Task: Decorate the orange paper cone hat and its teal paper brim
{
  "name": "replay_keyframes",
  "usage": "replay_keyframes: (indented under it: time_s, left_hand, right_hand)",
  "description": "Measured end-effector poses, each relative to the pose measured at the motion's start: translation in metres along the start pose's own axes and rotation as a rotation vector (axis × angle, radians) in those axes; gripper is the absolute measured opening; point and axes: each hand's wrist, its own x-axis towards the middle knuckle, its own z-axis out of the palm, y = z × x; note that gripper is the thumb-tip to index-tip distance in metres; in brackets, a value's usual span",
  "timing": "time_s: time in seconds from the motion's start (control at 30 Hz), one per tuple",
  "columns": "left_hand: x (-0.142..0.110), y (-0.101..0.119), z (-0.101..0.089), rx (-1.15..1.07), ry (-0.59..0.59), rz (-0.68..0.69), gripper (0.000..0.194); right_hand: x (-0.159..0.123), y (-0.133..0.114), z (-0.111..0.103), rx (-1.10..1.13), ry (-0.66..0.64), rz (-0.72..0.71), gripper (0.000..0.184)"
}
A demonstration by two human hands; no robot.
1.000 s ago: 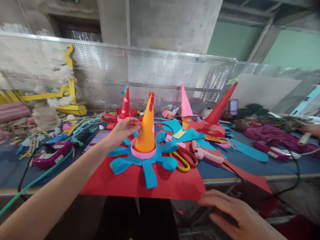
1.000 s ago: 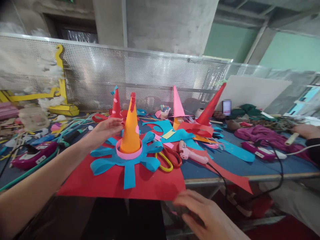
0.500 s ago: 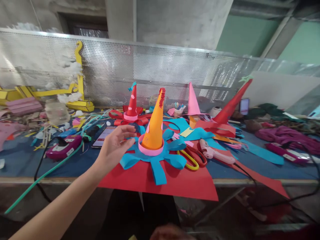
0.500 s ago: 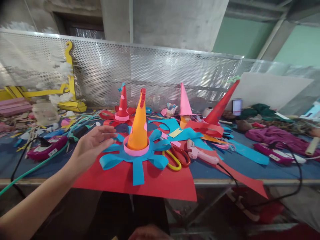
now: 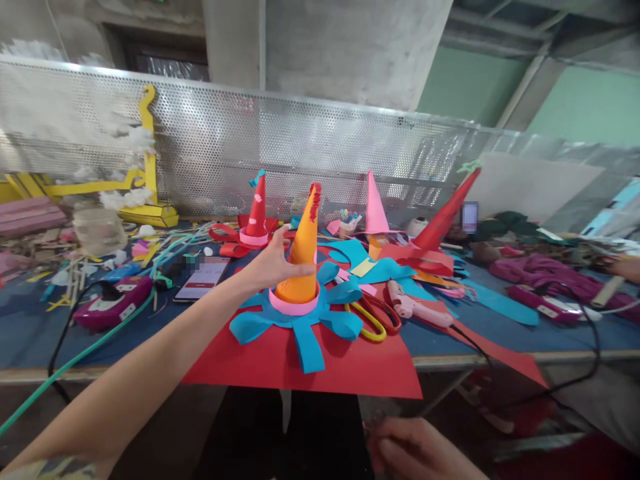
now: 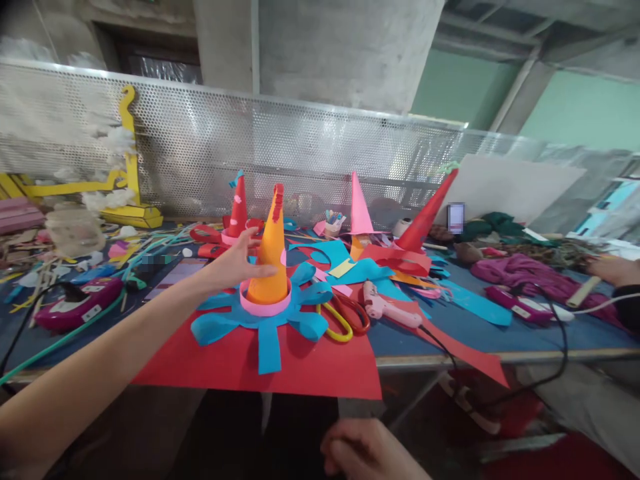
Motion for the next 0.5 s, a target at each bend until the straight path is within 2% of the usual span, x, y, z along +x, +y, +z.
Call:
replay_keyframes:
  time_s: [0.1,0.17,0.23,0.3,0.33,0.37,0.4,0.5]
  left_hand:
    - [0.013,-0.007,0.007,-0.014,-0.092,0.051,0.088]
    - [0.014,-0.009,0.005,-0.077,-0.087,0.073,0.076]
    - [0.012,-0.006,0.002,-0.146,-0.036,0.09,0.066]
    - [0.009,-0.001,-0.002,-0.166,0.029,0.146,0.053]
    - [0.008,0.002,-0.004,-0.18,0.079,0.181,0.05]
    - [0.008,0.004,-0.005,-0.187,0.065,0.176,0.05]
    - [0.008,0.005,-0.006,-0.193,0.068,0.175,0.049]
    - [0.009,0.004,-0.004,-0.219,0.05,0.171,0.05]
  right_hand:
    - [0.0,-0.042,-0.015,-0.125,0.184,-0.04,0.033]
    - [-0.003,-0.061,-0.029,-0.188,0.305,-0.116,0.027]
    - [-0.006,-0.066,-0.038,-0.199,0.283,-0.194,0.02]
    - [-0.004,-0.052,-0.039,-0.126,0.126,-0.201,0.017]
    - [-0.001,-0.039,-0.035,-0.057,0.047,-0.16,0.017]
    - [0.004,-0.021,-0.027,0.036,0.007,-0.08,0.016]
    - [0.009,-0.001,-0.016,0.147,0.082,0.015,0.017]
    - [0.028,0.06,0.03,0.258,0.201,0.168,0.025]
